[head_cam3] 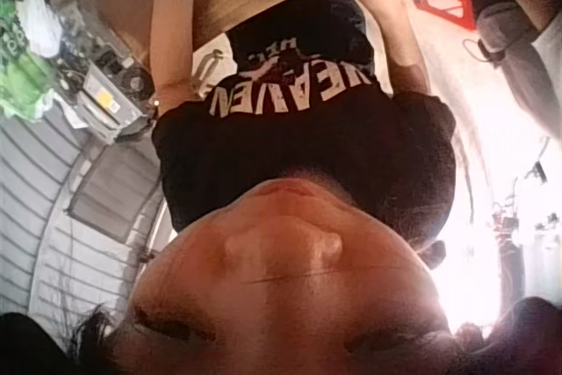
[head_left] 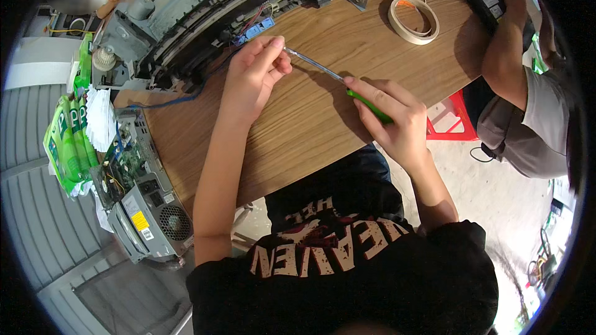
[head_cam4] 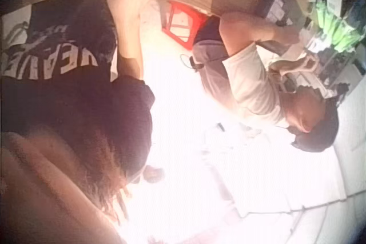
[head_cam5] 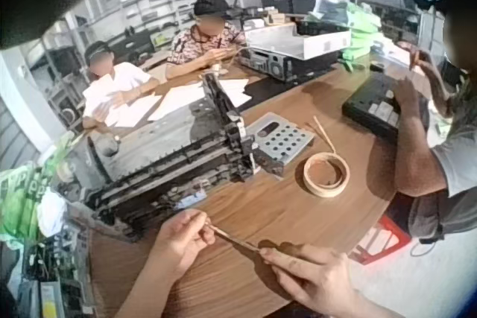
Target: The person uses a screwdriver to remove screws from the internal chassis of a printer and then moves electronic components on a wooden table.
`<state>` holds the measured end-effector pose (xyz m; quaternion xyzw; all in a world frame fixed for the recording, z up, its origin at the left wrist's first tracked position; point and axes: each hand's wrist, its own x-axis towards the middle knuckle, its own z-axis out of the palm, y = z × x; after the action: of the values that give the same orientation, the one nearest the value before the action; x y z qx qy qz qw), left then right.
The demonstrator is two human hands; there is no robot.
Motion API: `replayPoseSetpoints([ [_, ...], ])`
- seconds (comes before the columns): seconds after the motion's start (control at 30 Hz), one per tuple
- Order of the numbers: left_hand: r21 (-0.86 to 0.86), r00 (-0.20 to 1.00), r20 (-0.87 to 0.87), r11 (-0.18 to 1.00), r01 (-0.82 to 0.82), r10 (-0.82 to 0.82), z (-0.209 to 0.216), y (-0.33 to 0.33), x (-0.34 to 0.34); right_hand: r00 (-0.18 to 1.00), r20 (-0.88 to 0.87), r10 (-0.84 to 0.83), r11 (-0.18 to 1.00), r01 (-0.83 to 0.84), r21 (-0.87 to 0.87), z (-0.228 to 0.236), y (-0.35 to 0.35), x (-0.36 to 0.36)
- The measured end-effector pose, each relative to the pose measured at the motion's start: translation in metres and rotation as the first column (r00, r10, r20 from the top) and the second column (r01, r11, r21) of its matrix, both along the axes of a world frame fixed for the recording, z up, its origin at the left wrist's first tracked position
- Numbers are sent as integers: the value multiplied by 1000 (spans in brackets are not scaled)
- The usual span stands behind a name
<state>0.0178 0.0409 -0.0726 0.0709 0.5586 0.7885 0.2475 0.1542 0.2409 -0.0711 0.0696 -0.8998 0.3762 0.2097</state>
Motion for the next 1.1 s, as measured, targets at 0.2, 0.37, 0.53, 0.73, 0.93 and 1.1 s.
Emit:
replayPoseSetpoints([
  [0.2,46,999,47,999,10,-12,-4,4,-1,998,-32,-45,998,43,-52,-9,4,3],
  [0.37,38,997,71,999,26,-28,-10,1,-4,995,-21,-99,982,94,-165,-6,13,2],
  [0.53,-278,974,-226,956,-97,33,-15,12,6,979,93,-183,907,204,-368,3,19,-10],
  [0.73,-381,902,-431,906,-182,-1,-18,26,20,982,-6,-189,912,173,-372,-1,21,-30],
  [0.93,-424,874,-485,884,-194,-41,-29,27,22,981,-14,-192,910,173,-376,-3,19,-39],
  [1.1,-446,873,-486,871,-203,-46,-25,27,22,984,10,-177,889,164,-427,0,18,-40],
])
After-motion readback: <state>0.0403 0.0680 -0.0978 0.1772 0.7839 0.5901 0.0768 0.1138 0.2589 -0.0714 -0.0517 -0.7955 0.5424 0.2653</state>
